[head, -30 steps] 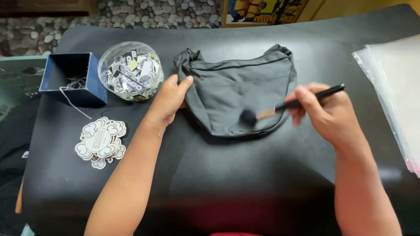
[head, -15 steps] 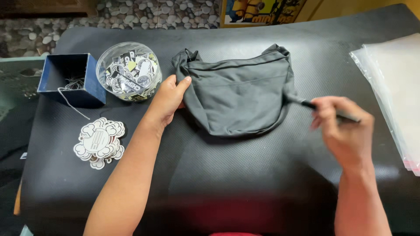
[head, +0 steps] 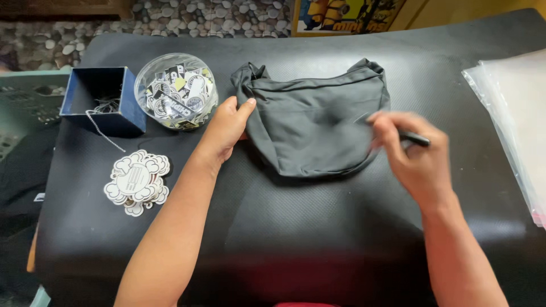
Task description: The person attaches a bear-shaped keychain to the zipper of a black bag using a small metal clasp. They then use a brush to dust the bag and place it into a clear plastic bag.
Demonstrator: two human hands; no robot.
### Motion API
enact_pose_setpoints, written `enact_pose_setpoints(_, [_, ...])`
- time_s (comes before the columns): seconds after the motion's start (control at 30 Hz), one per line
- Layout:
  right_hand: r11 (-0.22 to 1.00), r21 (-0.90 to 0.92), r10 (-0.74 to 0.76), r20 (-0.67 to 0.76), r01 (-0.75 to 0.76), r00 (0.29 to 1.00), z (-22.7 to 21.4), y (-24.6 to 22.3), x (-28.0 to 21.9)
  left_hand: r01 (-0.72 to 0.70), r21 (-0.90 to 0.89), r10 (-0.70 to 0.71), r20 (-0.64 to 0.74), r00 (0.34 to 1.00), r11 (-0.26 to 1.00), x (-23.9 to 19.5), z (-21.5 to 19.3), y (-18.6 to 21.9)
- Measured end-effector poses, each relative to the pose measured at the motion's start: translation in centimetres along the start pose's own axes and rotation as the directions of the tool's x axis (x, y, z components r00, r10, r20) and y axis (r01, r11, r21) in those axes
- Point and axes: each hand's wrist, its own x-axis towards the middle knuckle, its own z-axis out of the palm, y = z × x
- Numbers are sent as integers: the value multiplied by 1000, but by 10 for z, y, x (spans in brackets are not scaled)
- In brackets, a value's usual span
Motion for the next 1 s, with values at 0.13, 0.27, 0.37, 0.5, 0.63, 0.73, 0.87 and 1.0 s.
enact_pose_setpoints(0.13, [860, -494, -153, -7, 130, 988, 7, -3, 6, -5, 23, 5, -18, 1000, 1000, 18, -2, -17])
enact_pose_setpoints(0.27, [977, 213, -54, 270, -5, 961, 33, -49, 20, 58, -35, -59, -33, 998, 998, 3, 9, 14])
enact_pose_setpoints(0.37, [958, 278, 4, 221, -67, 975, 52, -42, 43, 110, -99, -114, -34, 993, 989, -19, 17, 38])
enact_pose_setpoints(0.5, [883, 434, 90, 219, -180, 972, 89, -21, 67, 143, -115, -151, -68, 986, 983, -25, 22, 45])
enact_pose_setpoints(0.63, [840, 502, 68, 283, -208, 957, 102, -26, 68, 128, -115, -136, -65, 989, 985, -26, 22, 46])
enact_pose_setpoints(0.73, [874, 429, 94, 308, -227, 947, 81, -12, 66, 121, -79, -123, -22, 992, 989, -13, 16, 27])
enact_pose_setpoints(0.87, [977, -20, 215, 41, -214, 976, 24, 39, 58, 60, 116, -59, -5, 998, 991, -14, 16, 30])
enact_pose_setpoints(1.0, [544, -839, -246, -137, 20, 960, -36, 106, 31, 123, 188, -122, -17, 992, 974, -26, 20, 47])
